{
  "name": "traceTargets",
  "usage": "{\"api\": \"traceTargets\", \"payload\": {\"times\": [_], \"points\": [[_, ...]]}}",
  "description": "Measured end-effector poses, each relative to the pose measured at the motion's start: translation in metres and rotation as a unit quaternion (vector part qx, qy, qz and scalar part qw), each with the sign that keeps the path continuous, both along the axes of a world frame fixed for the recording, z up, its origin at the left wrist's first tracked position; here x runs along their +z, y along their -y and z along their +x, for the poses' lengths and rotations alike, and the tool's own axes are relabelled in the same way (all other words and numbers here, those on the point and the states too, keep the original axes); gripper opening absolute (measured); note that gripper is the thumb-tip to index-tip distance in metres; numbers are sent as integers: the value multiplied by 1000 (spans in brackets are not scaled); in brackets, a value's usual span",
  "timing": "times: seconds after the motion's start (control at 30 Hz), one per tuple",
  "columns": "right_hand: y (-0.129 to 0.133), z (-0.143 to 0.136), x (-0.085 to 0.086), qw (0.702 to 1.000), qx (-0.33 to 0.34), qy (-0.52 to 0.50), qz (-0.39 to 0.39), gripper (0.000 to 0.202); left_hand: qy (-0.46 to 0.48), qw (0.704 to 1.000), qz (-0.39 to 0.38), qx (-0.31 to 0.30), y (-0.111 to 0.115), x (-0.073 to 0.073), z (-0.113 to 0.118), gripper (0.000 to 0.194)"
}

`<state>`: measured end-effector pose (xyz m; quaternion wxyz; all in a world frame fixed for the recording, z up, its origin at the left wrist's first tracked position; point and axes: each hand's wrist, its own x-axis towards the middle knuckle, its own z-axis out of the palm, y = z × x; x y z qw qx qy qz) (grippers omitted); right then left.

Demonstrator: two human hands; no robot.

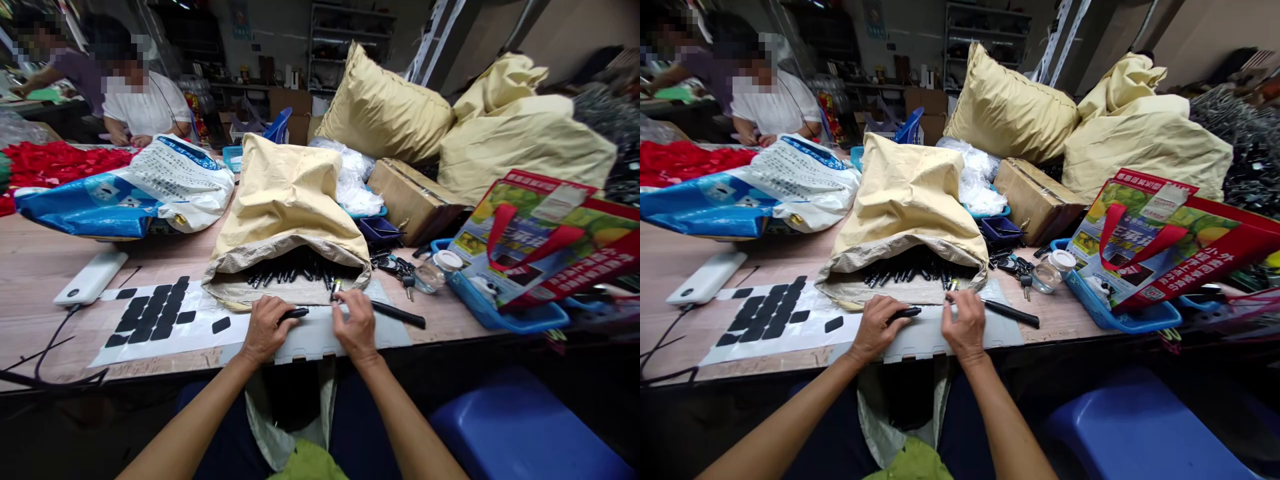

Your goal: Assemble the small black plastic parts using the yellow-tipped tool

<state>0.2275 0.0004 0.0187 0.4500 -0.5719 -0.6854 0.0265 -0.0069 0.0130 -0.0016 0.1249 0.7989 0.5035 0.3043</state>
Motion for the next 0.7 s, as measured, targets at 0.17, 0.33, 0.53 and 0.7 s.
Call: {"api": "traceTargets", "payload": {"times": [0.17, 0.33, 0.53, 0.7], "points": [[-12, 58, -4, 980, -86, 155, -86, 20, -18, 1000, -23, -5, -2, -1, 2, 19], [-17, 81, -11, 967, -35, 222, -121, 13, 2, 998, -56, 8, -3, 3, 3, 21], [-3, 67, 5, 985, 1, 148, -86, 15, 13, 996, -85, 7, -7, 5, 3, 19], [26, 22, 14, 991, 48, 15, -121, 21, 14, 993, -114, 7, -10, 5, 3, 20]]}}
